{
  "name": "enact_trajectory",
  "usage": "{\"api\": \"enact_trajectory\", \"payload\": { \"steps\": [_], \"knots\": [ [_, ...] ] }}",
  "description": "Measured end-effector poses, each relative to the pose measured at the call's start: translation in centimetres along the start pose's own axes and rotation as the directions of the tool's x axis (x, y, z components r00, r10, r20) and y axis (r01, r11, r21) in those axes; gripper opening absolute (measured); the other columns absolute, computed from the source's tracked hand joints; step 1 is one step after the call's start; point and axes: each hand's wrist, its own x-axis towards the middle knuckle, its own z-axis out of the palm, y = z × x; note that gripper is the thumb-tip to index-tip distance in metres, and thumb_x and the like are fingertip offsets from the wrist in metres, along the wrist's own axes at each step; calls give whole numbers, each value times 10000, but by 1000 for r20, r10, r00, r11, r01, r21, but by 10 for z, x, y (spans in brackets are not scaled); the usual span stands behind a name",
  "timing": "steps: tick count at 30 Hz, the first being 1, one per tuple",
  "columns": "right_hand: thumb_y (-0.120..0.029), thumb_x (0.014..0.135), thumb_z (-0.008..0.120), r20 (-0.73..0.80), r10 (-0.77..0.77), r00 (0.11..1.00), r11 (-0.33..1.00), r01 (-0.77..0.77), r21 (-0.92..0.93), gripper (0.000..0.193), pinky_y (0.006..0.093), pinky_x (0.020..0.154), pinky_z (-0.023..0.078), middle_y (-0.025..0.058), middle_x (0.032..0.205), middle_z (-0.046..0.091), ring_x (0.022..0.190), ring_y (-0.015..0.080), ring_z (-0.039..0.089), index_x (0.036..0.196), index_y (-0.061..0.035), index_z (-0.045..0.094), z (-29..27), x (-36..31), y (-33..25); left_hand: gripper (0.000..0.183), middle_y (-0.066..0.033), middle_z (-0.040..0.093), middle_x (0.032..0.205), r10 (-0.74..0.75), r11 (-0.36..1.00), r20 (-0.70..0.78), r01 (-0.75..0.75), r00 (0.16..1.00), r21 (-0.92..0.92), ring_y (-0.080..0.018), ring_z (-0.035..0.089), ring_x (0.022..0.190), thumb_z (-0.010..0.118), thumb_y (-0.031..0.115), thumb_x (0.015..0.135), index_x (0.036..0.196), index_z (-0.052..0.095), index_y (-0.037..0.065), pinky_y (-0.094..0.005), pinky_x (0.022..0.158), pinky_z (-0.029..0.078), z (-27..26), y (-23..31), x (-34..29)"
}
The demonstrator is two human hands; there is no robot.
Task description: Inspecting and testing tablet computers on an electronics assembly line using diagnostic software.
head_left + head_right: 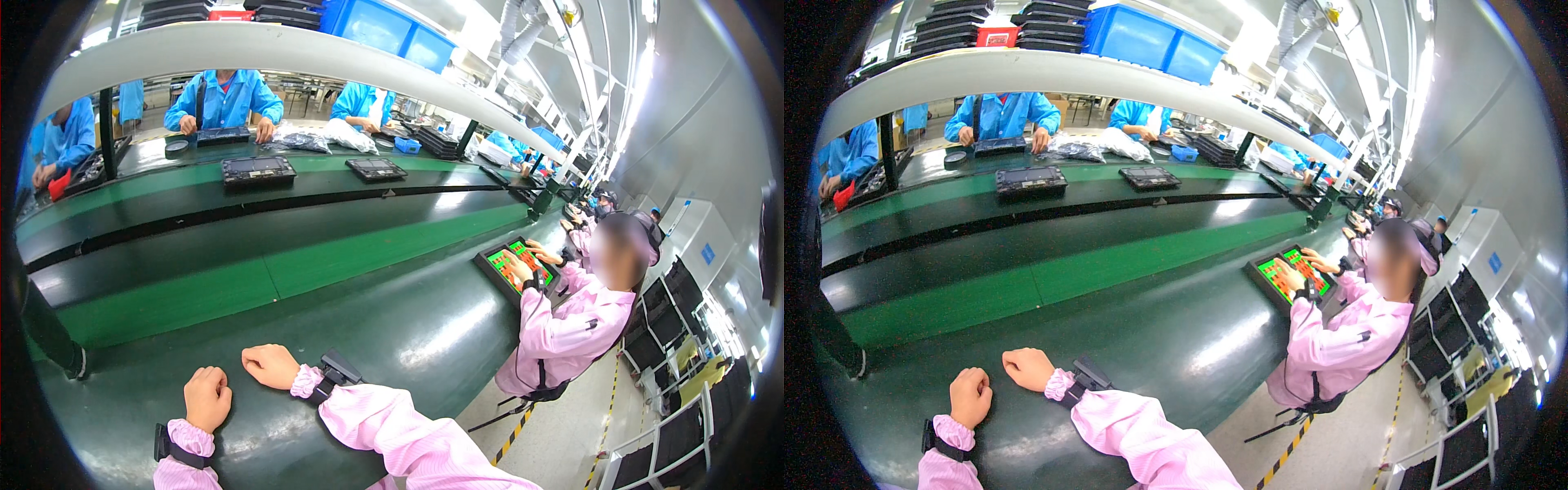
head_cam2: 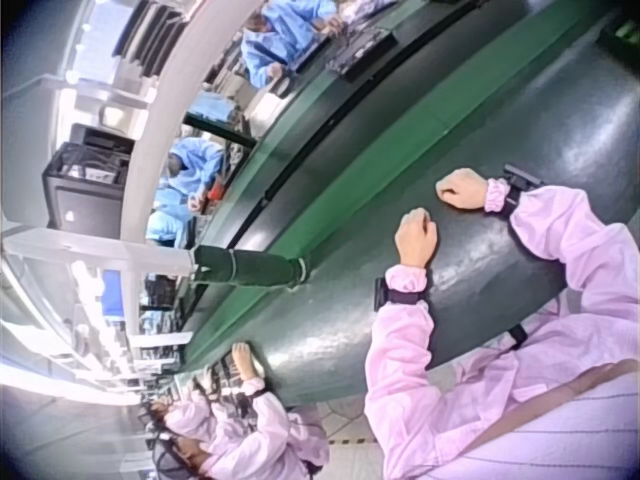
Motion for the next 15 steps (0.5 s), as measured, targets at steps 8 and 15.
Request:
{"api": "enact_trajectory", "payload": {
  "steps": [8, 15],
  "knots": [
    [-176, 766, 519, 6, -8, 1000, 1000, 8, 13, 127, 432, 599, 454, 144, 693, 599, 669, 348, 583, 742, -61, 569, 1, 0, 0, 77, -82, 468, 597, -18, 1000, 5, 18, 1000, -2, -274, 477, 598, 534, 25, 607, 630, 464, 49, -383, 537, 383, -2, 0, -2],
    [-211, 782, 494, 24, 8, 1000, 999, -7, -53, 148, 443, 606, 460, 138, 730, 608, 702, 348, 592, 762, -103, 593, -7, -1, -12, 57, -90, 529, 657, 25, 999, -29, -24, 999, 26, -296, 545, 686, 551, 75, 639, 669, 502, 71, -404, 598, 444, -7, 5, -3]
  ]
}}
